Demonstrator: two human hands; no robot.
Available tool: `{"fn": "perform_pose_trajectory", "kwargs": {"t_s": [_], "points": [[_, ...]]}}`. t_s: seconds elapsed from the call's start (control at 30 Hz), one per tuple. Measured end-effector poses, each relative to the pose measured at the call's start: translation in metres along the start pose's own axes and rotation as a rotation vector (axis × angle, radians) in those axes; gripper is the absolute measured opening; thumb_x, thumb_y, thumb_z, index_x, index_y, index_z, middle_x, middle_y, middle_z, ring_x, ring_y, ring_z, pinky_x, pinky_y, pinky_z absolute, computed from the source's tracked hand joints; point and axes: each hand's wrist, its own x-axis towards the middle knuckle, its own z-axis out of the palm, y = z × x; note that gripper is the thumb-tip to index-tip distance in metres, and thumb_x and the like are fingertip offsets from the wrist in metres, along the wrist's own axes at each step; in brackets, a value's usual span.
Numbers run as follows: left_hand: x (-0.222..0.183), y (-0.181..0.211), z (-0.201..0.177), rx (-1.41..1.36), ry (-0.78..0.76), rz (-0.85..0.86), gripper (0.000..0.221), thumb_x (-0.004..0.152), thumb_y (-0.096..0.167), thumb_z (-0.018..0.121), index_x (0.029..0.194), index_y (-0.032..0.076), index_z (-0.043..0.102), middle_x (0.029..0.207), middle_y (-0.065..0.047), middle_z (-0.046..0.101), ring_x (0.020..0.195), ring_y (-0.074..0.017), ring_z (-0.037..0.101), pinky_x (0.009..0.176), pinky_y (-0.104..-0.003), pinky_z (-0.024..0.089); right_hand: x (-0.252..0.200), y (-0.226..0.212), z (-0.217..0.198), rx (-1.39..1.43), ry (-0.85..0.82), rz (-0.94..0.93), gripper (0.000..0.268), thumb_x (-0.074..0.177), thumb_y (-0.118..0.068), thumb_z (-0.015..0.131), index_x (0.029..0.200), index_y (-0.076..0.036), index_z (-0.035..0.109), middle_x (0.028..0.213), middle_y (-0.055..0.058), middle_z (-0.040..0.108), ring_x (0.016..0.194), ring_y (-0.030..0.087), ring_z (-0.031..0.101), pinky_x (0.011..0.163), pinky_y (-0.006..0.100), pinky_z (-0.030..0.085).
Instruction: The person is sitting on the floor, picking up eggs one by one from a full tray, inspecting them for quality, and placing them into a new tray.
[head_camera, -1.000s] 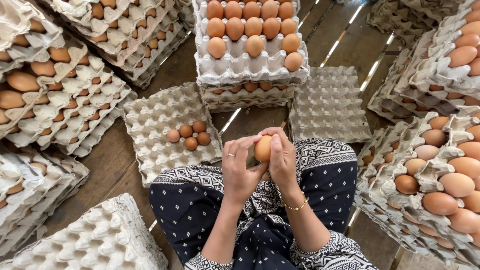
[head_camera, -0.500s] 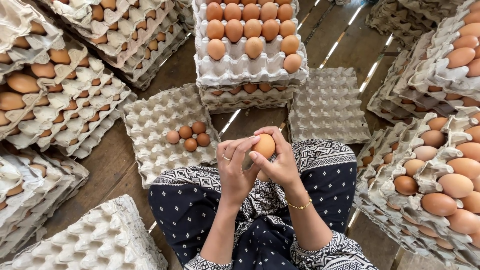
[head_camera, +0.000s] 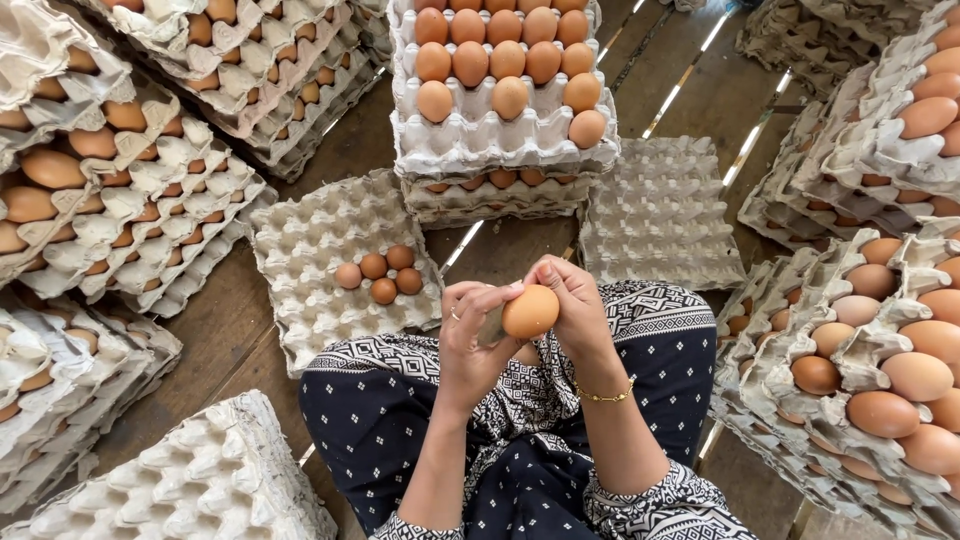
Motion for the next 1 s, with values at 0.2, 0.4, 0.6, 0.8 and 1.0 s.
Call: {"fn": "perform_pose_trajectory", "kwargs": {"t_s": [0.2,0.4,0.6,0.8,1.0], "points": [[-0.001,-0.011,0.003,0.043,0.030,-0.044,0.048,0.068,0.017,0.088,0.112,0.018,0.069,0.110,0.001,0.073,0.100,-0.0217,0.059,0.094,-0.036,0.044,-0.017,-0.034,0.028,-0.063,-0.035,-0.025,0.056,0.097,-0.050,0.045,0.098,0.002,0.064,0.085,0.006,0.057,0.071,0.009,0.059,0.045,0.018,0.051],[0.006,0.006,0.003,0.302,0.069,0.026,0.047,0.069,0.018,0.087,0.111,0.018,0.065,0.116,0.001,0.068,0.104,-0.0235,0.057,0.094,-0.040,0.046,-0.020,-0.042,0.030,-0.336,0.021,-0.213,0.028,0.090,-0.024,0.069,0.103,0.001,0.068,0.069,0.004,0.054,0.066,0.009,0.051,0.057,0.024,0.045],[-0.007,-0.018,0.002,0.270,0.014,-0.035,0.051,0.064,0.016,0.089,0.110,0.020,0.068,0.102,0.005,0.071,0.093,-0.0200,0.060,0.088,-0.036,0.045,-0.007,-0.022,0.012,-0.233,0.116,-0.140,0.023,0.100,-0.012,0.056,0.081,-0.001,0.063,0.051,0.009,0.056,0.040,0.014,0.059,0.040,0.022,0.049],[-0.006,-0.023,0.000,0.183,0.041,-0.096,0.047,0.069,0.008,0.083,0.111,0.017,0.066,0.108,0.002,0.072,0.096,-0.0207,0.060,0.092,-0.035,0.045,-0.011,-0.039,0.030,-0.328,-0.120,0.111,0.042,0.102,-0.039,0.039,0.109,-0.009,0.069,0.089,0.011,0.063,0.072,0.017,0.056,0.054,0.028,0.053],[-0.003,-0.031,-0.002,0.286,0.052,-0.024,0.049,0.067,0.011,0.086,0.110,0.018,0.063,0.113,0.002,0.070,0.102,-0.0210,0.059,0.097,-0.038,0.042,-0.001,0.008,0.024,0.060,-0.175,0.267,0.046,0.091,-0.033,0.063,0.126,-0.004,0.058,0.103,0.010,0.065,0.090,0.017,0.067,0.077,0.030,0.058]]}}
